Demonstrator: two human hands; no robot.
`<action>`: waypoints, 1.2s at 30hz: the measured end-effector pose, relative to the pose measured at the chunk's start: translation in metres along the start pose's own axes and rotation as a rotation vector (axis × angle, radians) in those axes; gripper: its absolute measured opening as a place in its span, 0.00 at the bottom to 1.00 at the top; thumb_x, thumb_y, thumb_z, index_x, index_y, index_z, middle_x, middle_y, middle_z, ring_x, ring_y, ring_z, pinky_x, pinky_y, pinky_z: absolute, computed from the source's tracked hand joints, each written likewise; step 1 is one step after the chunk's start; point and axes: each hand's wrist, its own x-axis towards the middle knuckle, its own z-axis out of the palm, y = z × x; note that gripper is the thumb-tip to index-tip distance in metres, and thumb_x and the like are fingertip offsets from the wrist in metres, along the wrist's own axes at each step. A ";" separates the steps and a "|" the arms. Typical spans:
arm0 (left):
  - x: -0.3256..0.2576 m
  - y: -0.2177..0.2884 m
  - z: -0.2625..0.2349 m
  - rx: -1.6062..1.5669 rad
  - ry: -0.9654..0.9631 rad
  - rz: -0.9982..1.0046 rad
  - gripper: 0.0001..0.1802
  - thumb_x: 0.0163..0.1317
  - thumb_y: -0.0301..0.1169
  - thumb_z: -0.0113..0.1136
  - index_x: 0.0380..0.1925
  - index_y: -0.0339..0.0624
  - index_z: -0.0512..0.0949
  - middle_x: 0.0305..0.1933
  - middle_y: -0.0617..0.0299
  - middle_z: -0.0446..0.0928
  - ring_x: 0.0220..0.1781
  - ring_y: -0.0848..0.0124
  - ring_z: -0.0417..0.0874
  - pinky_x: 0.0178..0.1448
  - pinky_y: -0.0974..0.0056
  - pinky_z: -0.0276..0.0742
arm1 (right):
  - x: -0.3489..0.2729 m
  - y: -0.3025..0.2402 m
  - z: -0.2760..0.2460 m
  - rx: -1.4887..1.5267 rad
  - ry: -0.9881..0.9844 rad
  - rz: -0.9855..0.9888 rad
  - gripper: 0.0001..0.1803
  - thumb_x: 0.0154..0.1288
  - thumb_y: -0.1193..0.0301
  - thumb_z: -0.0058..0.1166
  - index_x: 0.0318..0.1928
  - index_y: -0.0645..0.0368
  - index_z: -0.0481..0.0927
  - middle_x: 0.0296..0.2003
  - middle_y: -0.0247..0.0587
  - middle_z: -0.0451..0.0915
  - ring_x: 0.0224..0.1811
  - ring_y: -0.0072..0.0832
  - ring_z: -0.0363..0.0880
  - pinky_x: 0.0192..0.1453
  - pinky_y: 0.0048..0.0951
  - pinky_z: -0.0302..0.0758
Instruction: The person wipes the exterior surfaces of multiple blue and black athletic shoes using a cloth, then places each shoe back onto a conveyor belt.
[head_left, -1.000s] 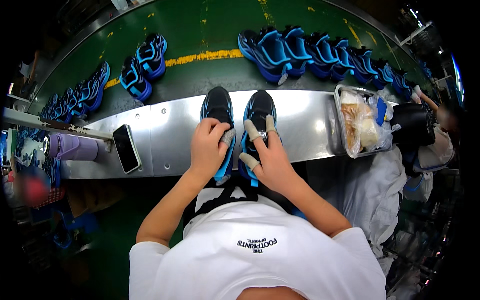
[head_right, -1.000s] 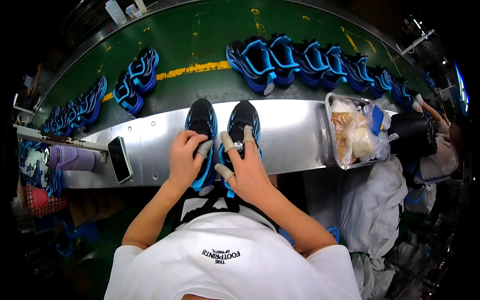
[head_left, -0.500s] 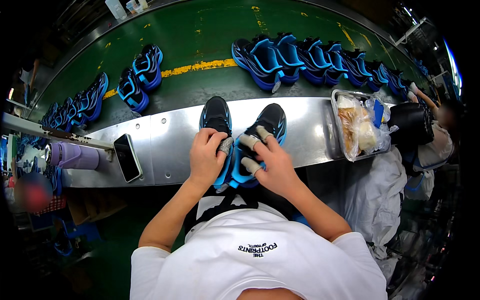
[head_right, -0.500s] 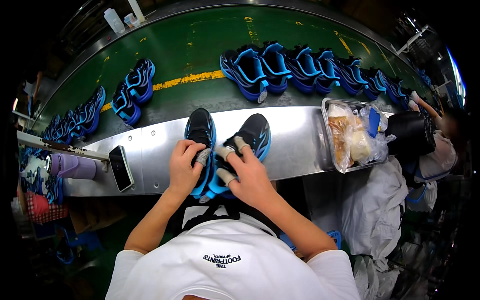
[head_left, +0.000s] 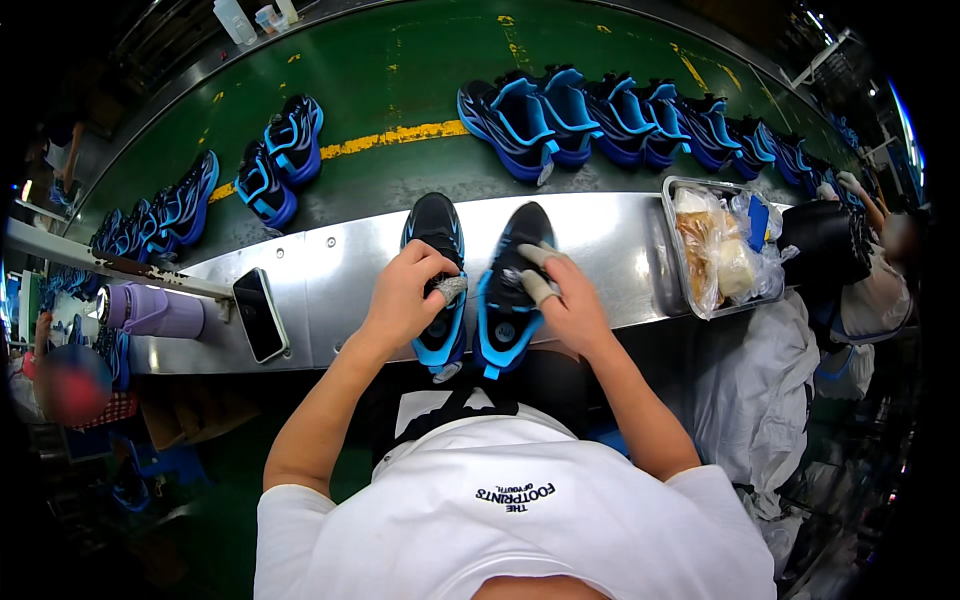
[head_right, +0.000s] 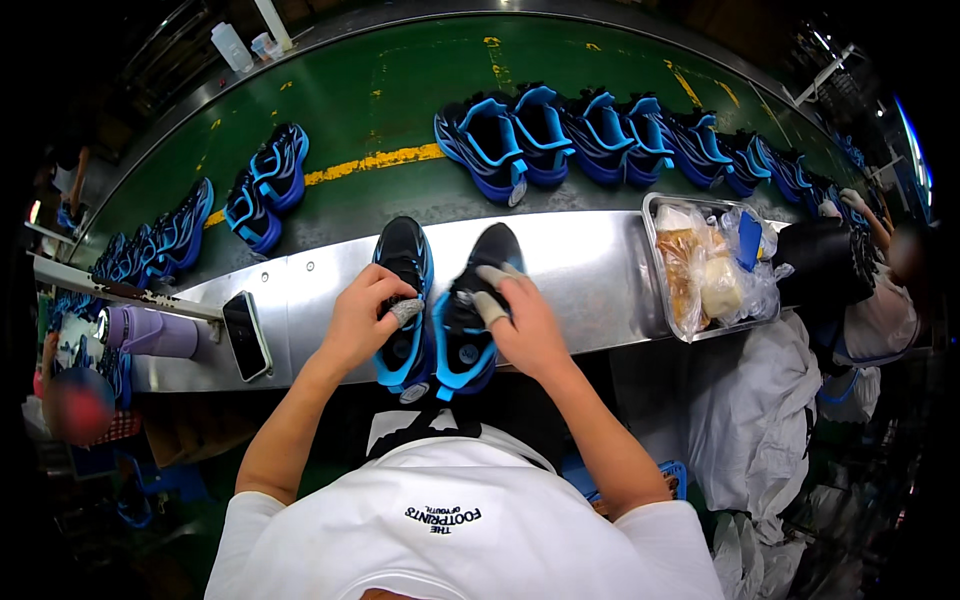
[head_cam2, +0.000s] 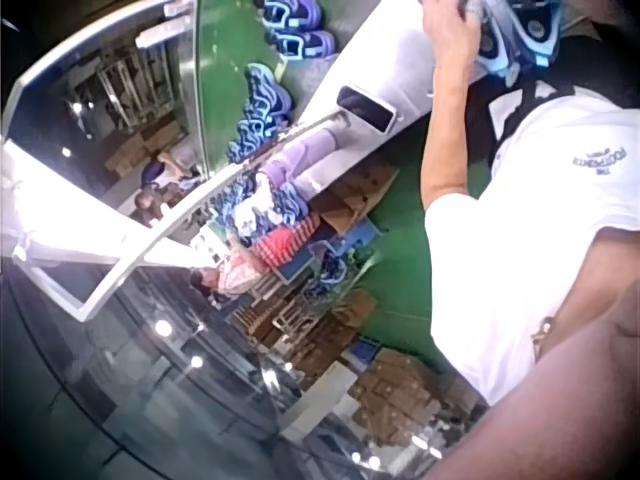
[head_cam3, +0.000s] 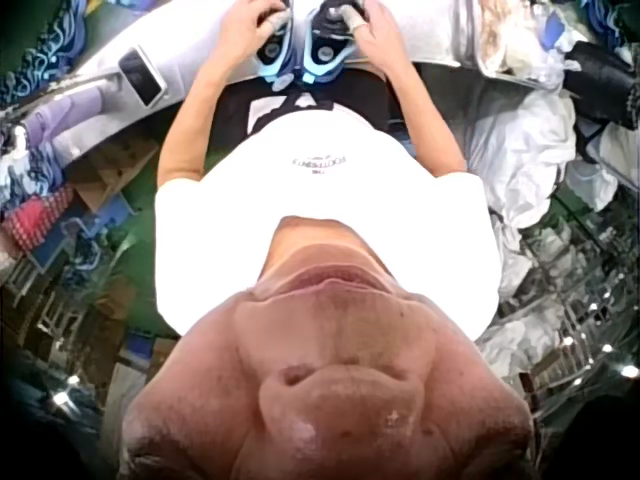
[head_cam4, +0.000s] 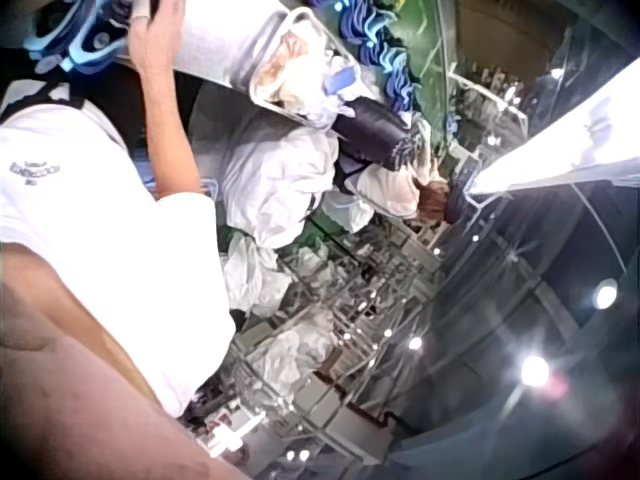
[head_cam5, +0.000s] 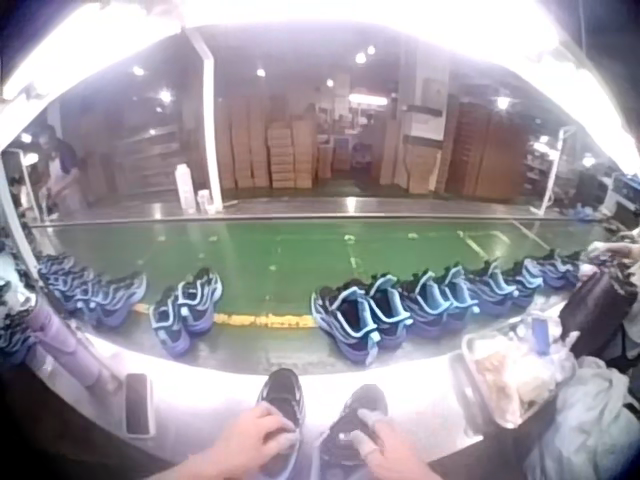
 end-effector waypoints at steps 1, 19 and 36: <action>-0.003 0.001 0.004 -0.003 -0.004 -0.004 0.11 0.49 0.21 0.65 0.35 0.40 0.83 0.39 0.58 0.76 0.38 0.59 0.80 0.43 0.60 0.77 | 0.005 -0.002 0.006 0.057 -0.024 -0.049 0.20 0.71 0.66 0.51 0.60 0.58 0.76 0.57 0.57 0.75 0.65 0.50 0.70 0.70 0.40 0.64; -0.004 0.010 0.016 -0.147 0.056 -0.080 0.22 0.49 0.18 0.59 0.47 0.42 0.81 0.37 0.63 0.73 0.30 0.72 0.69 0.37 0.69 0.68 | 0.039 -0.021 -0.025 -0.219 -0.239 -0.416 0.14 0.53 0.77 0.64 0.42 0.54 0.84 0.37 0.39 0.80 0.43 0.42 0.77 0.49 0.38 0.75; 0.009 0.034 0.015 -0.171 0.047 -0.104 0.16 0.56 0.20 0.63 0.47 0.40 0.81 0.37 0.65 0.74 0.33 0.76 0.71 0.40 0.71 0.69 | 0.046 -0.004 -0.044 -0.289 -0.370 -0.329 0.21 0.54 0.76 0.65 0.51 0.52 0.82 0.38 0.41 0.78 0.44 0.41 0.75 0.51 0.39 0.73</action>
